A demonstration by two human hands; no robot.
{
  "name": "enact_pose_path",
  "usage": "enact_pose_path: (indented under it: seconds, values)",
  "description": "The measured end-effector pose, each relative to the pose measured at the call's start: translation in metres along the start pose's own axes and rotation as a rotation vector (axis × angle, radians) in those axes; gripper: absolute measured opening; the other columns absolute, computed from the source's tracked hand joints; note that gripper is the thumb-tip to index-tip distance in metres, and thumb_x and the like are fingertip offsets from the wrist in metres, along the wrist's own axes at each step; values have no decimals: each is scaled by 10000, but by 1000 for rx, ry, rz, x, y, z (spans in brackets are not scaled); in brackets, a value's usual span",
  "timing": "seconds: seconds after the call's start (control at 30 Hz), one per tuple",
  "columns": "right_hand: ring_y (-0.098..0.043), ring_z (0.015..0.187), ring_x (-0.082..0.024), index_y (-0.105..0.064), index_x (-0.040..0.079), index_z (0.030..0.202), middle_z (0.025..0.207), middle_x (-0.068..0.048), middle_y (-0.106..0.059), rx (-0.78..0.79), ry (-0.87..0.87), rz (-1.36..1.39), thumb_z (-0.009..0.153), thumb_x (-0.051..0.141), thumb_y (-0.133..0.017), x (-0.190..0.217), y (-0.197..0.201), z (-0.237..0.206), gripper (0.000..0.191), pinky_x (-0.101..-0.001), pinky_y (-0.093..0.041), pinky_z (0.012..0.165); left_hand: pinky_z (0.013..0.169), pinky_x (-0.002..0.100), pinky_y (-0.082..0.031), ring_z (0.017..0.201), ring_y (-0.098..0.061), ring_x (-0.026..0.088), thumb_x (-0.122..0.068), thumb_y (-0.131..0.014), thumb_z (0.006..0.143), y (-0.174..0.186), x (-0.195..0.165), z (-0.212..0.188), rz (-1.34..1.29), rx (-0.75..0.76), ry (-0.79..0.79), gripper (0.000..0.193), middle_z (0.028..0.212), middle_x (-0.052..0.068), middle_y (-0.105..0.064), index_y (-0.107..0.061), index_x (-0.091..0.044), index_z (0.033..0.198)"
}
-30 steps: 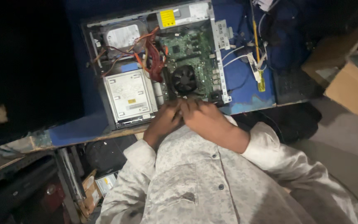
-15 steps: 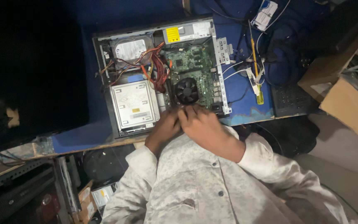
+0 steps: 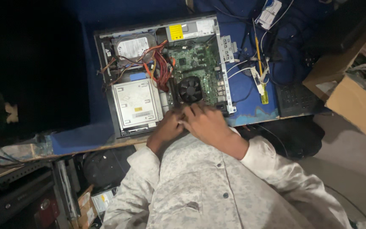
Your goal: The person uses a yellow screwdriver to loosen and remove screws from the motherboard area of an open desktop computer case. They then switch to a green screwdriver to continue removing screws from the same area. The person manipulates internal wires and components while working on the motherboard.
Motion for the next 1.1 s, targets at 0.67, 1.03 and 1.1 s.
enact_pose_path:
  seconds: [0.67, 1.03, 1.1]
  values:
    - [-726, 840, -415, -509, -35, 1222, 976, -264, -689, -214, -390, 145, 1120, 130, -637, -191, 34, 13, 232, -476, -589, 722, 995, 425, -545, 1226, -645, 373, -266, -582, 1066, 30, 46, -25, 0, -471, 202, 419, 1372, 217, -621, -528, -37, 1413]
    - [-668, 790, -521, -475, -73, 1233, 1055, -323, -669, -71, -318, -8, 1033, 168, -622, -217, -6, 62, 345, -597, -530, 665, 994, 435, -541, 1195, -656, 384, -194, -612, 1049, 23, 40, -26, 79, -520, 169, 386, 1329, 224, -632, -538, -11, 1381]
    - [-664, 778, -519, -480, -59, 1191, 1054, -326, -657, -41, -334, -26, 1036, 167, -620, -218, -9, 62, 308, -593, -536, 664, 1008, 454, -524, 1203, -641, 399, -177, -623, 1057, 25, 38, -26, 129, -504, 168, 375, 1331, 231, -632, -541, -9, 1382]
Point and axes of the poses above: each hand's wrist, its own z-axis towards the middle knuckle, its own y-axis out of the back of the hand, x = y × z, the point moved 5 cm from there along z, towards the middle knuckle
